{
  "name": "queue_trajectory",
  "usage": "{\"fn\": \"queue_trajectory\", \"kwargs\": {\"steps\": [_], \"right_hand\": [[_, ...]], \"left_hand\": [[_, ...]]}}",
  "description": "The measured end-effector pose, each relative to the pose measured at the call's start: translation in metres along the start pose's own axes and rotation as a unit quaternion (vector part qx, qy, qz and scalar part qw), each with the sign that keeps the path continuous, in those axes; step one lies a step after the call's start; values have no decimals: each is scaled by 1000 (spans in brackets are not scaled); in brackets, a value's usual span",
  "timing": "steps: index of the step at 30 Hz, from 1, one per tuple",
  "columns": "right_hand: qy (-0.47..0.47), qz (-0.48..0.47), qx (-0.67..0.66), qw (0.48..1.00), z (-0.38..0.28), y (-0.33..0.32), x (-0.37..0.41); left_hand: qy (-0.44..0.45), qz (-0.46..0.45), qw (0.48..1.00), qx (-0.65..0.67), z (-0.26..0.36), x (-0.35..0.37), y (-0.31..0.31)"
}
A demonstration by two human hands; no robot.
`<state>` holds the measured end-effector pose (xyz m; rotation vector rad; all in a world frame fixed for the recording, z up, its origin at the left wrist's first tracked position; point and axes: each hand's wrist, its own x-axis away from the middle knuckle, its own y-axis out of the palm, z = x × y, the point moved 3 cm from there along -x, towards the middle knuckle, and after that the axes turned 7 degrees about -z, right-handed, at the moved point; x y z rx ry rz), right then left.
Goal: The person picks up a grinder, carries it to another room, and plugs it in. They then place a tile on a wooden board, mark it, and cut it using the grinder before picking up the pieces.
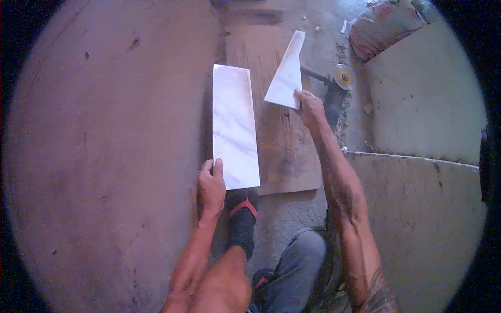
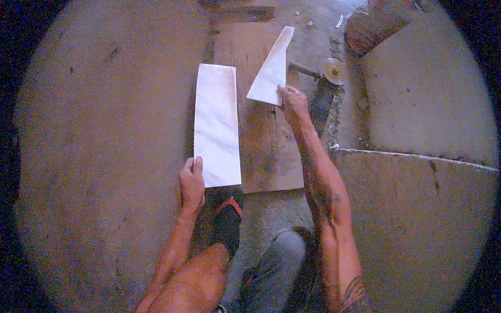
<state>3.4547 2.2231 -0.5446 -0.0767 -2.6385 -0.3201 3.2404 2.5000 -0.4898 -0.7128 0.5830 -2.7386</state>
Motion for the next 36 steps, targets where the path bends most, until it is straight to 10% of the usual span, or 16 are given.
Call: {"fn": "queue_trajectory", "kwargs": {"steps": [3,6,16,24,27,31,36], "right_hand": [[45,-4,308,950,7,-5,8],[-43,-103,211,971,67,-22,3],[-120,-65,492,860,120,99,71],[186,-107,-3,977,85,77,96],[200,-46,-43,978,56,52,163],[172,-117,297,932,-11,27,299],[255,-54,57,964,-76,45,462]], "left_hand": [[101,63,992,39,-21,0,6],[150,108,982,25,6,11,-5],[100,45,971,214,63,-1,-22],[38,4,982,183,31,-16,-33],[8,-28,990,137,47,-15,-46],[35,8,998,46,111,24,-83],[-74,-59,994,52,211,107,-146]]}}
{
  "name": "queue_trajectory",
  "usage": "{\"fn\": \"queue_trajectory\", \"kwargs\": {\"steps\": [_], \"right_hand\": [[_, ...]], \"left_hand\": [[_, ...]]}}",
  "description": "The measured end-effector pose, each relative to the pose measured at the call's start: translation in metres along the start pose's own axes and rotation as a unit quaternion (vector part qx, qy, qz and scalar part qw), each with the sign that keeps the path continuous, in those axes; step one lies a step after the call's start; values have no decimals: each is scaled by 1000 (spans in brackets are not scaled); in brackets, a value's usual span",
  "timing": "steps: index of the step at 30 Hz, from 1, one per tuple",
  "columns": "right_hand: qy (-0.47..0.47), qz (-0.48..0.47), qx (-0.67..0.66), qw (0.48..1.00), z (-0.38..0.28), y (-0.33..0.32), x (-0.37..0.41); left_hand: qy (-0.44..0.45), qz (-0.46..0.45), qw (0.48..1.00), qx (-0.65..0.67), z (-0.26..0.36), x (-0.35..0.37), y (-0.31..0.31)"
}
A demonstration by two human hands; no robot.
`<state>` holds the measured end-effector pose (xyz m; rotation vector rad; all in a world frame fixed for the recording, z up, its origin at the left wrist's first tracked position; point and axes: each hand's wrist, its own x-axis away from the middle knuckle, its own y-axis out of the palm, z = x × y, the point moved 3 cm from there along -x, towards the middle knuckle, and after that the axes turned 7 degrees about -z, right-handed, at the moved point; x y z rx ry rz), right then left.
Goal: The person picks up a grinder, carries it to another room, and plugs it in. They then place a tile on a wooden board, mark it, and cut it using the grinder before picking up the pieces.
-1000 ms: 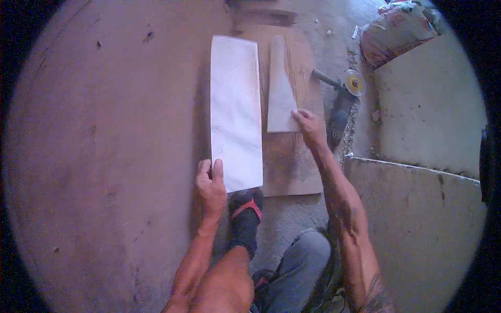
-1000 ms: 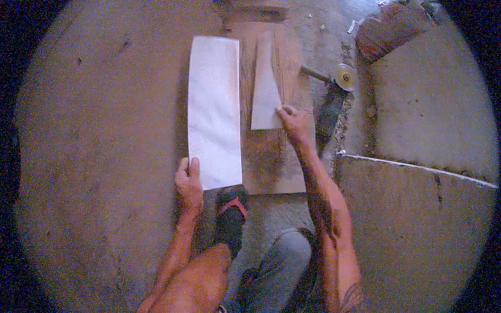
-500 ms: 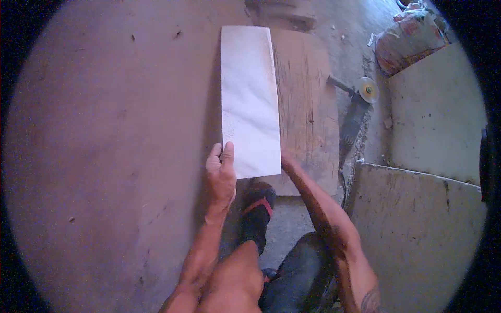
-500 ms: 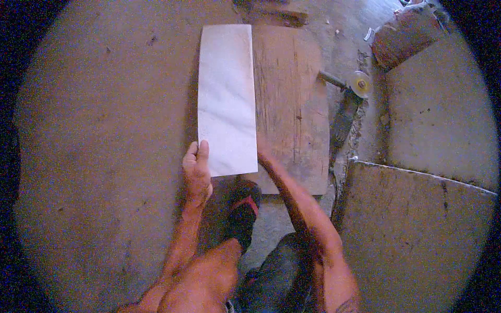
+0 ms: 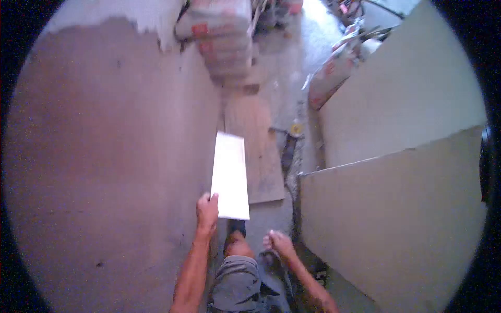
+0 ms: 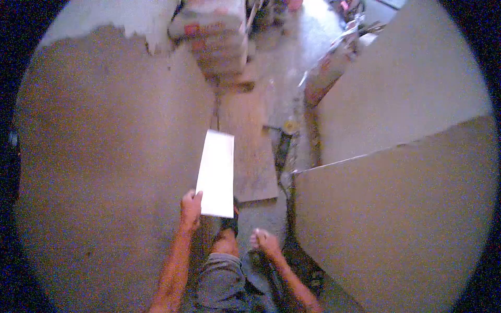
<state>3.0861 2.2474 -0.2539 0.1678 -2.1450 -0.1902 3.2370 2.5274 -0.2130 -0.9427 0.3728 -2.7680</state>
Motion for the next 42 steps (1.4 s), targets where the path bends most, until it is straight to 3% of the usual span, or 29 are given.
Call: {"fn": "queue_trajectory", "kwargs": {"steps": [1,4,7,10,11,12,15,18,21,22,23,24,25,27,30,32,33,35,37,39,42], "right_hand": [[13,-20,-78,997,-7,11,24],[25,-21,-187,982,-72,64,139],[10,-120,-286,951,-72,68,229],[13,-148,-260,954,-61,80,297],[17,-158,-256,954,-53,83,320],[20,-150,-285,947,-50,86,341],[39,-80,-314,945,-41,93,402],[52,-64,-367,927,14,90,409],[37,0,-424,905,25,93,441],[33,11,-426,904,31,92,442],[35,26,-462,886,36,91,447],[29,49,-485,873,32,95,458],[23,73,-505,860,33,95,467],[8,120,-546,829,62,89,472],[9,177,-621,764,94,76,505],[-17,170,-679,714,142,60,510],[-46,154,-708,687,168,62,515],[-81,265,-743,609,173,78,552],[-150,239,-777,562,199,89,569],[-168,293,-814,473,226,98,588],[-219,335,-816,417,277,109,598]], "left_hand": [[-22,-17,1000,-15,42,37,-11],[-65,-57,988,126,51,122,-25],[-72,-73,991,80,90,241,-29],[-88,-104,991,9,101,325,-43],[-90,-118,987,61,93,349,-39],[-94,-131,980,113,84,373,-35],[-136,-196,968,78,55,410,-34],[-68,-220,957,-176,-32,387,-24],[-227,-247,941,44,41,449,-20],[-238,-295,925,37,57,461,-22],[-221,-362,905,30,43,452,-20],[-252,-337,906,-38,73,464,-20],[-258,-388,884,17,43,444,-17],[-231,-422,876,-27,42,427,-22],[-169,-370,909,-88,20,388,-30],[-141,-420,884,-151,12,359,-50],[-143,-413,886,-156,8,351,-65],[-172,-411,879,-170,-15,315,-96],[-234,-393,868,-195,-30,289,-126],[-298,-338,862,-232,-19,288,-147],[-277,-404,832,-261,-25,262,-152]]}}
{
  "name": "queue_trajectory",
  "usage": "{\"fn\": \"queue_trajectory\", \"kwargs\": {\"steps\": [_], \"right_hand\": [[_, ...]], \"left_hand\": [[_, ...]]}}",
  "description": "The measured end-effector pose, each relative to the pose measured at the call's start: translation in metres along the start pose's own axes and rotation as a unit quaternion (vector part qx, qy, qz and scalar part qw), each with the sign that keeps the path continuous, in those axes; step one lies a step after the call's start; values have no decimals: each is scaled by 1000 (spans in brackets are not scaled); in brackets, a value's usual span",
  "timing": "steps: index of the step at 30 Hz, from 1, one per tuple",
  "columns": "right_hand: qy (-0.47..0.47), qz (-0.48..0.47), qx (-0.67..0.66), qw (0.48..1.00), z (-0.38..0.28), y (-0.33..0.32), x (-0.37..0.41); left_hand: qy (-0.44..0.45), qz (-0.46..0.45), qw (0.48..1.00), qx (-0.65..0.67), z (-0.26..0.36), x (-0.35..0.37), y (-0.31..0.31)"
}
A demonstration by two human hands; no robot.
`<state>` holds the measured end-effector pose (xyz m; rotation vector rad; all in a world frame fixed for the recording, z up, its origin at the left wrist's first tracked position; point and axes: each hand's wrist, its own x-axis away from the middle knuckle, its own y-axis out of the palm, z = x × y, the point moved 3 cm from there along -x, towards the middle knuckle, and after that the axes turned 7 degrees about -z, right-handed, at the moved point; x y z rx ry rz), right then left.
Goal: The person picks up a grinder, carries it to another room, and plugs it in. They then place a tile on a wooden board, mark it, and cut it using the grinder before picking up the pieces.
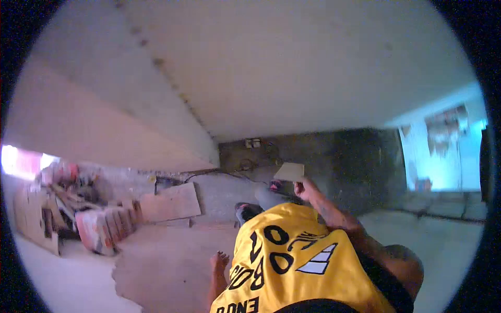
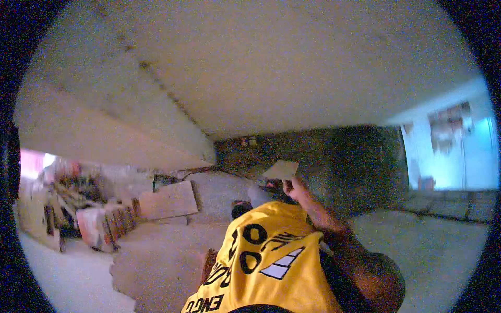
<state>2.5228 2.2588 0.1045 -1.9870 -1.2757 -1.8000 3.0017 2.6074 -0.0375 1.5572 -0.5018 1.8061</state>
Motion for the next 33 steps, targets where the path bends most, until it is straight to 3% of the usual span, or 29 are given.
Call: {"fn": "queue_trajectory", "kwargs": {"steps": [2,5,6,8,10,12,13,15,17,18,20,21,23,24,27,28,29,31,33], "right_hand": [[-47,3,-45,998,-19,-15,19],[-51,-14,-177,983,-33,-116,-32],[-78,-68,-146,984,-37,-129,-23],[-95,-32,-68,993,-48,-155,-11],[-111,6,20,994,-65,-177,4],[-116,49,106,986,-81,-199,19],[-135,25,168,976,-92,-212,32],[-155,-34,287,945,-99,-228,48],[-85,125,324,934,-124,-257,55],[-38,201,335,920,-120,-277,64],[-109,155,438,879,-149,-304,66],[-135,134,456,869,-150,-318,73],[-189,97,463,861,-159,-334,97],[-217,83,450,862,-165,-338,119],[-128,141,415,890,-211,-287,182],[-171,87,475,859,-217,-317,175],[-134,130,456,870,-235,-270,199],[-150,109,509,841,-260,-262,205],[-193,98,595,774,-271,-273,200]], "left_hand": [[61,-75,990,-101,8,-8,1],[136,-170,943,-251,31,7,28],[163,-207,919,-294,34,5,41],[181,-159,944,-224,63,-8,62],[47,14,991,-127,76,-14,94],[62,-84,984,-145,80,-14,132],[65,-129,978,-150,79,-10,135],[225,-285,847,-389,89,-42,149],[62,-160,953,-249,93,-48,164],[25,-117,966,-230,99,-41,177],[36,-129,955,-264,110,-43,218],[90,-178,923,-330,115,-56,223],[299,-274,775,-485,121,-82,235],[275,-251,785,-495,122,-76,255],[155,-163,853,-470,115,-41,315],[120,-183,890,-400,108,-8,332],[63,-162,903,-394,113,-5,314],[-24,-148,917,-371,114,-40,314],[-14,-137,917,-374,115,-32,314]]}}
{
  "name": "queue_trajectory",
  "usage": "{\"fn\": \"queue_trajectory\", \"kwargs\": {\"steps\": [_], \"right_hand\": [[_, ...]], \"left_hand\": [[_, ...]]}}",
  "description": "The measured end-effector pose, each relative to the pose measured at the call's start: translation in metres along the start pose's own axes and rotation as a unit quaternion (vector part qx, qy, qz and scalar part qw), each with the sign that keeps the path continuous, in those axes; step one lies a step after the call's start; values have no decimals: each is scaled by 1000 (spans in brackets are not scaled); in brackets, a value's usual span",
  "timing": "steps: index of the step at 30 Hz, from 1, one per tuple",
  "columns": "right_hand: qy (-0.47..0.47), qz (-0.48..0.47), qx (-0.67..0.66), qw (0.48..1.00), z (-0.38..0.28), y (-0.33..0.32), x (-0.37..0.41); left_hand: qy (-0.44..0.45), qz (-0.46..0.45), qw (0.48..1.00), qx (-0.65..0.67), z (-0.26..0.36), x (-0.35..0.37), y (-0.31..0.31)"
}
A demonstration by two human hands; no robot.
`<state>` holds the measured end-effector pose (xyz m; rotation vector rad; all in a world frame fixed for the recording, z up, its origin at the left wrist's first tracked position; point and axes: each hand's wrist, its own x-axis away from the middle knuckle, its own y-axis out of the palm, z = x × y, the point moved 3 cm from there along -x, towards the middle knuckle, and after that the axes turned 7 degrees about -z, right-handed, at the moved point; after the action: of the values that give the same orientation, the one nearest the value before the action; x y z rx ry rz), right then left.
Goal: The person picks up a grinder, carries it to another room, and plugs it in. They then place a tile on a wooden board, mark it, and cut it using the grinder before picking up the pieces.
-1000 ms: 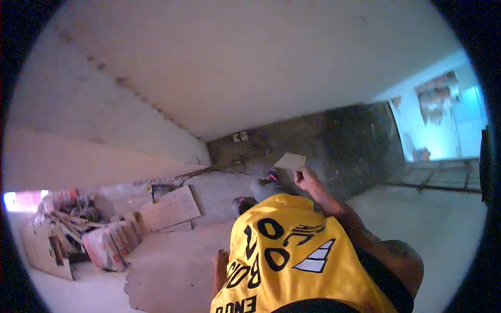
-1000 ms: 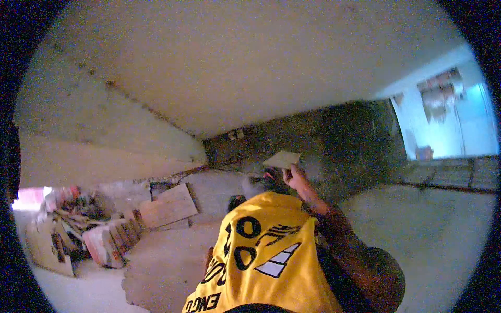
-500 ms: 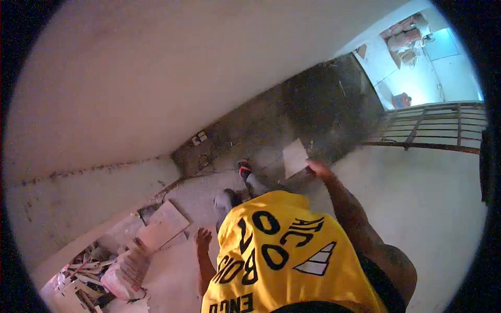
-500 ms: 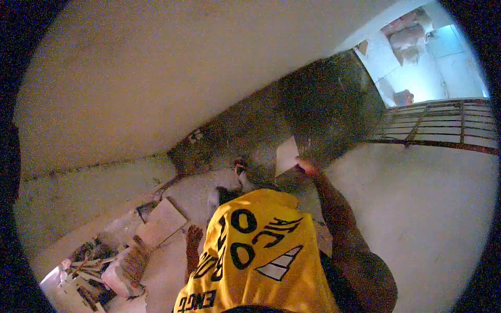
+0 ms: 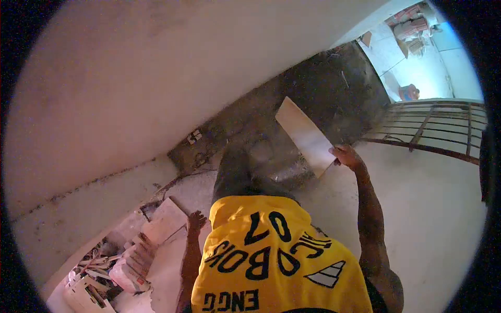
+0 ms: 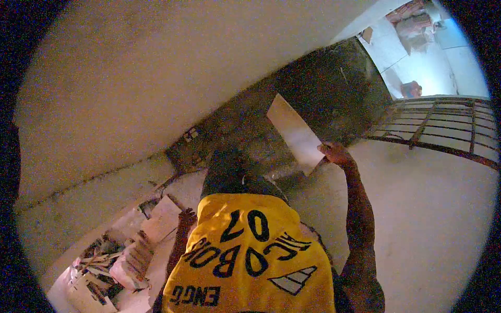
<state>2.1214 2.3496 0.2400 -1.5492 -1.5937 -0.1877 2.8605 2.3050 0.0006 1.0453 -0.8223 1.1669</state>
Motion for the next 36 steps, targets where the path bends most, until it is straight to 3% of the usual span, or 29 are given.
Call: {"fn": "queue_trajectory", "kwargs": {"steps": [4,7,10,11,12,13,15,16,19,21,24,27,33,34,35,36], "right_hand": [[-68,20,174,982,-15,-19,-11],[-267,100,440,851,-54,-44,-3],[-144,109,475,861,-107,-67,-1],[-168,104,499,844,-116,-73,-6],[-191,95,522,826,-122,-81,-12],[-211,84,544,808,-129,-87,-14],[-148,-13,579,802,-167,-101,-15],[-115,-55,595,794,-177,-108,-14],[-202,-25,607,768,-187,-126,-10],[-265,-9,616,742,-199,-134,-6],[-306,4,597,742,-197,-146,2],[-348,18,577,738,-191,-160,-5],[-425,-24,546,722,-178,-176,-28],[-434,-29,538,722,-176,-181,-36],[-430,-48,531,728,-172,-186,-44],[-424,-68,524,735,-167,-192,-51]], "left_hand": [[45,-7,998,-49,35,-15,28],[56,-12,997,-49,52,-47,63],[124,-74,989,-43,76,-83,111],[145,-107,981,-69,95,-87,146],[191,-128,953,-195,114,-92,185],[144,-159,963,-164,135,-83,235],[42,-209,971,-105,178,-61,336],[-68,-188,980,10,184,-59,375],[-117,-185,970,107,217,-20,461],[-111,-270,947,134,214,-24,474],[-40,-263,955,131,203,-39,486],[-36,-195,957,212,184,-61,491],[-110,-219,935,257,166,-123,514],[64,-225,958,166,170,-125,520],[233,-216,946,66,171,-122,528],[302,-199,931,43,166,-124,535]]}}
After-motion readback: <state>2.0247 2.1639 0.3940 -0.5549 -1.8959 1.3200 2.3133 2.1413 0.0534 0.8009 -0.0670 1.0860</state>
